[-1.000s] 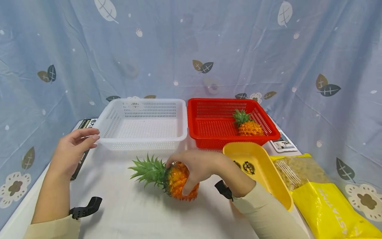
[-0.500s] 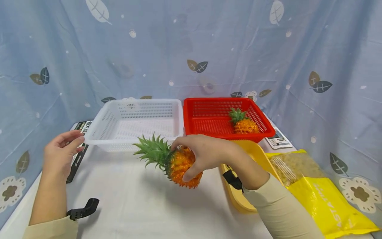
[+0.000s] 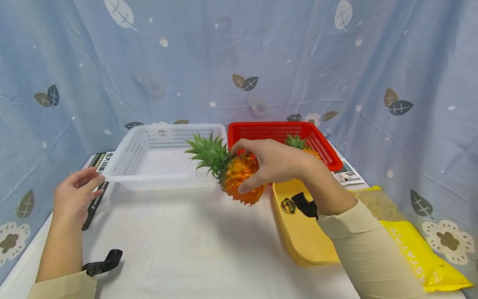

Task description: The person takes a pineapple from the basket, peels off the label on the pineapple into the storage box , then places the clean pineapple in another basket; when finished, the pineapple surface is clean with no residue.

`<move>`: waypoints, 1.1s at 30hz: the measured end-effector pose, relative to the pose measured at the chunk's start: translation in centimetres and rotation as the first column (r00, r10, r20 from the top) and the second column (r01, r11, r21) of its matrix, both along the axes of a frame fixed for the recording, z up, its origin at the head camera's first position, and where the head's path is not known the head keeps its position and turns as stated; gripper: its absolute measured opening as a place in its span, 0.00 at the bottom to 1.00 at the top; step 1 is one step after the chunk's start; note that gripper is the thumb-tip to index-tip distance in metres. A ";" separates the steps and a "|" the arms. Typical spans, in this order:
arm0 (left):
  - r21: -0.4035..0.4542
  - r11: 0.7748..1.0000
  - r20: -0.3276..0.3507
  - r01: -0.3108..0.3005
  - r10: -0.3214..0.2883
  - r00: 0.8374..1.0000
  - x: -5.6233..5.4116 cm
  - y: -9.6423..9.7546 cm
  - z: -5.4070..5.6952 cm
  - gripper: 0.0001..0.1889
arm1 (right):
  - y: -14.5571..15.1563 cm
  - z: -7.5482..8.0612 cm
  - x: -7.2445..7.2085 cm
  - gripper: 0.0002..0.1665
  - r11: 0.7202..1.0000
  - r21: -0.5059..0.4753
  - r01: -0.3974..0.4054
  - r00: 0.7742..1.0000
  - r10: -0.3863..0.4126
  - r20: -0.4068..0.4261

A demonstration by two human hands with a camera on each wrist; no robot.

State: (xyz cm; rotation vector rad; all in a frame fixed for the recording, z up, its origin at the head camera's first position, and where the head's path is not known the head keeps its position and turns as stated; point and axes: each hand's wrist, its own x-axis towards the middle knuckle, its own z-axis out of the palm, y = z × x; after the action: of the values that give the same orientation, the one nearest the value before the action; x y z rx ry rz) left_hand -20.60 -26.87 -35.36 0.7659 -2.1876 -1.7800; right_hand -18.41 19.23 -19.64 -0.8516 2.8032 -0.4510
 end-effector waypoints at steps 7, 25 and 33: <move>-0.047 0.999 0.036 0.018 -0.017 0.999 -0.1 -0.4 -0.4 0.31 | 1.1 1.2 -1.5 0.40 0.993 0.026 0.118 0.992 -0.116 -0.056; -0.046 0.996 0.032 0.075 -0.074 0.997 -0.4 -0.4 -1.1 0.32 | 3.5 1.3 -6.4 0.49 0.959 -0.009 0.285 0.958 -0.284 0.046; -0.026 0.997 0.040 0.072 -0.071 0.997 -0.5 -0.2 -1.1 0.33 | 3.7 1.0 -7.5 0.54 0.933 0.014 0.360 0.926 -0.359 0.114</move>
State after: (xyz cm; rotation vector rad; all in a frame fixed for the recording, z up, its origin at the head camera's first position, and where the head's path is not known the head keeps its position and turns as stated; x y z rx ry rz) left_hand -21.09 -27.03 -36.50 0.7311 -2.2881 -1.7782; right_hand -25.90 22.96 -18.62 -0.2936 2.8510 -0.5424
